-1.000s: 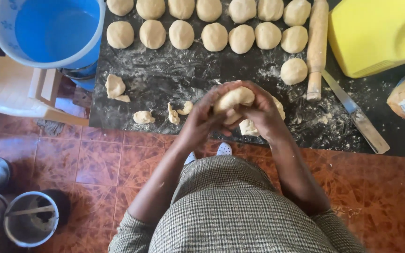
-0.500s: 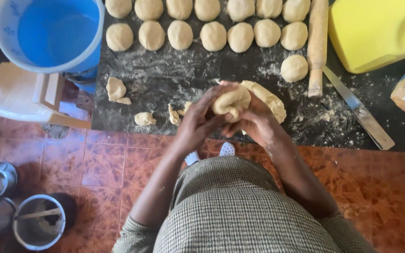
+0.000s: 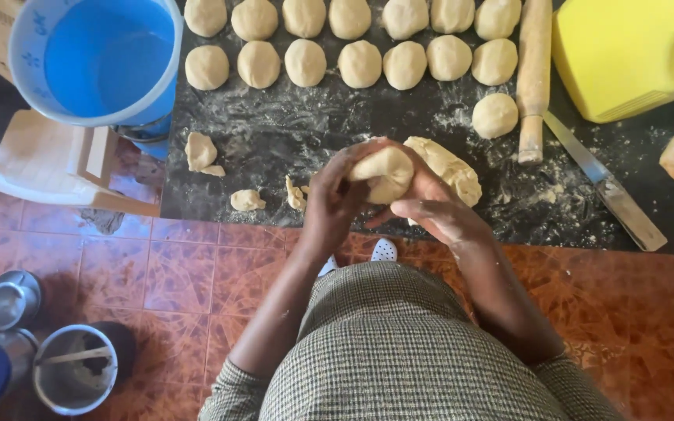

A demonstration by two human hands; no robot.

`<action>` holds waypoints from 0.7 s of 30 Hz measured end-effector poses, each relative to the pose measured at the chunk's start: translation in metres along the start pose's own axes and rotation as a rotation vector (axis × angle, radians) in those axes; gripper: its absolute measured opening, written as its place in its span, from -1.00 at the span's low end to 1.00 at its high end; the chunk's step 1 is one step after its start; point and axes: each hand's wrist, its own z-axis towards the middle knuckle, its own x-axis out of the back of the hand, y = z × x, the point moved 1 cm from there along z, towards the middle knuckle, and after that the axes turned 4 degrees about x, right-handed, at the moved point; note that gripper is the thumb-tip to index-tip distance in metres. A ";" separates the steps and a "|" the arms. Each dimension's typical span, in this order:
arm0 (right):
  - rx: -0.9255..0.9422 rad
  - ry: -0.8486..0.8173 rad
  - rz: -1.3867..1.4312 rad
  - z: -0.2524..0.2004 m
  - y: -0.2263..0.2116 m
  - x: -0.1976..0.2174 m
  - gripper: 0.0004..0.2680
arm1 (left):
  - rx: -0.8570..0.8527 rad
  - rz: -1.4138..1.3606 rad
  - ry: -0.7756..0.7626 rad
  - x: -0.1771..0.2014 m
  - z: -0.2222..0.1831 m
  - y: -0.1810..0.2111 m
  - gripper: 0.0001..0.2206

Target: The person is portioning a large mass of dough using a knife and rolling the individual pieces into uniform balls on a floured surface.

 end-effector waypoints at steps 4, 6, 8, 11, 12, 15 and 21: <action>0.150 -0.010 -0.123 0.003 0.021 0.005 -0.47 | -0.075 -0.237 -0.027 -0.010 0.007 0.008 -0.49; 0.427 0.030 -0.660 0.006 0.013 -0.023 -0.29 | -0.083 -0.804 -0.146 -0.009 0.012 -0.009 -0.41; 0.595 0.031 -1.010 0.008 0.031 -0.035 -0.30 | -0.117 -0.995 -0.062 -0.019 0.023 -0.005 -0.50; 0.782 0.059 -1.235 0.006 0.045 -0.040 -0.36 | -0.123 -1.212 0.019 -0.019 0.029 -0.012 -0.57; 0.793 0.095 -1.121 0.006 0.044 -0.036 -0.39 | -0.084 -1.246 0.004 -0.020 0.034 -0.016 -0.58; 0.868 0.255 -1.269 0.015 0.023 -0.021 -0.34 | 0.049 -1.356 -0.172 -0.040 0.020 0.018 -0.38; 0.894 0.105 -1.151 0.024 0.044 -0.027 -0.62 | 0.393 -1.302 0.190 -0.012 0.004 -0.041 -0.66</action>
